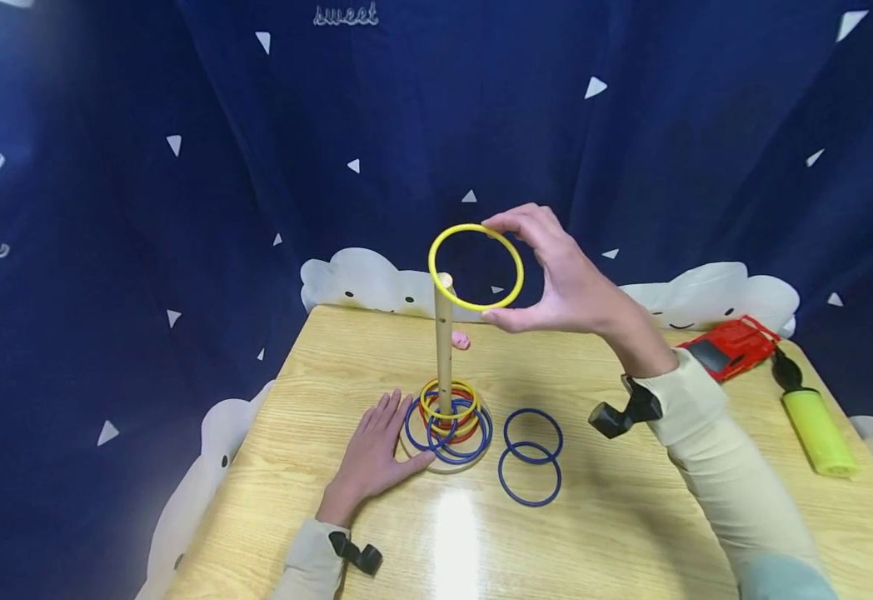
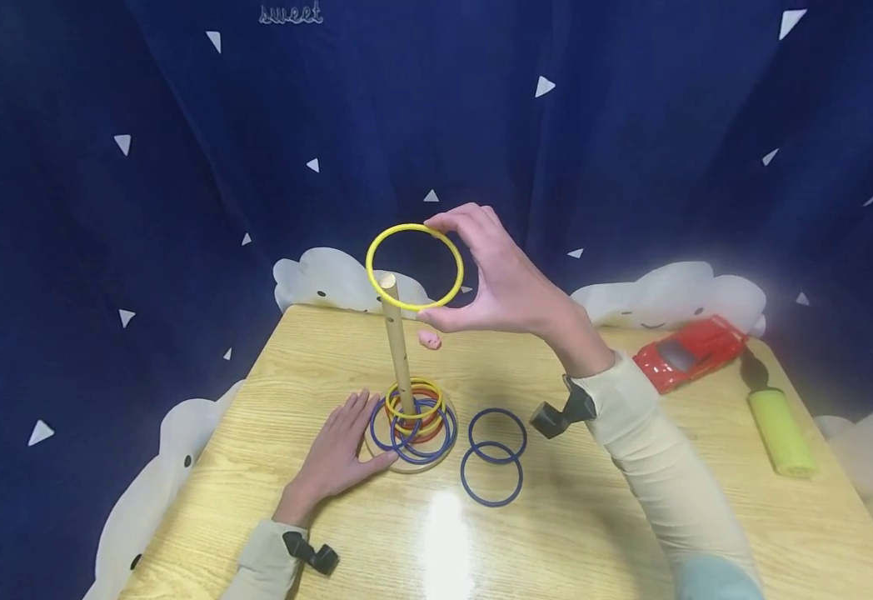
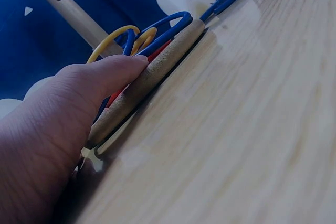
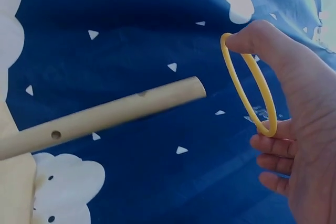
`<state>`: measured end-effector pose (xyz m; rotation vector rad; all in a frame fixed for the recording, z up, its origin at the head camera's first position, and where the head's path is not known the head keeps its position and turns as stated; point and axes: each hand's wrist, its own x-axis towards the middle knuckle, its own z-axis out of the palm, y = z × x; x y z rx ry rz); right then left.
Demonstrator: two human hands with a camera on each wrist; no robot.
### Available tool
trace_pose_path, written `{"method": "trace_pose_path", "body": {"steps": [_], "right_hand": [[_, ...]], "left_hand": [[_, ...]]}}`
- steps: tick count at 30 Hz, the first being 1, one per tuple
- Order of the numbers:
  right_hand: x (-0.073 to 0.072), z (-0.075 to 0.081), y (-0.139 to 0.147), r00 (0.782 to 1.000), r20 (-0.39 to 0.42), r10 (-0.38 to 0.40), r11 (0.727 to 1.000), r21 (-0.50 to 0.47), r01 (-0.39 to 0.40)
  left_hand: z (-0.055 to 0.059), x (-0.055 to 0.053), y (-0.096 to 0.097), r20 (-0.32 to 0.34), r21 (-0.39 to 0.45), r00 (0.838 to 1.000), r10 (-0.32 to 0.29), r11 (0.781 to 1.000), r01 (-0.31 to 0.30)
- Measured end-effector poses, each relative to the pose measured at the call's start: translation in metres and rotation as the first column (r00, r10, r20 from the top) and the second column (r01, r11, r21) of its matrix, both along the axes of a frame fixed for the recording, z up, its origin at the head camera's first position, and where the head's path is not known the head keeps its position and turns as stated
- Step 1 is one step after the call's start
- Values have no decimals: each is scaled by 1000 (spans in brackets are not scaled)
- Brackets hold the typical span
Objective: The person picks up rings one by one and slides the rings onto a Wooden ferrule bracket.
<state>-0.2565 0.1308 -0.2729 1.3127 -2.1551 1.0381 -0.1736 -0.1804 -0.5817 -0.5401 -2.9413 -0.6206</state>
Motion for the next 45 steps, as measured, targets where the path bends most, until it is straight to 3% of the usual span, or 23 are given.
{"method": "trace_pose_path", "body": {"steps": [6, 14, 25, 33, 41, 45], "right_hand": [[1, -8, -16, 1000, 7, 21, 999, 47, -21], [-2, -31, -22, 999, 49, 9, 995, 98, -14], [-5, -77, -21, 994, 98, -52, 977, 212, 30], [-2, -121, -22, 980, 180, -82, 965, 260, 33], [5, -161, -25, 971, 231, -58, 972, 236, 2], [11, -175, -24, 958, 273, -86, 968, 252, 15]], "left_hand": [[0, 0, 1, 19, -5, 1000, 4, 1000, -4], [0, -1, 2, 29, -19, 1000, 7, 1000, -6], [2, -1, 1, 18, -18, 1000, 6, 1000, -6], [3, -1, 0, 3, -8, 1000, 6, 1000, -6], [1, -3, -2, 37, -27, 999, 8, 1000, -7], [1, -1, -2, 41, -25, 999, 6, 1000, -5]]}}
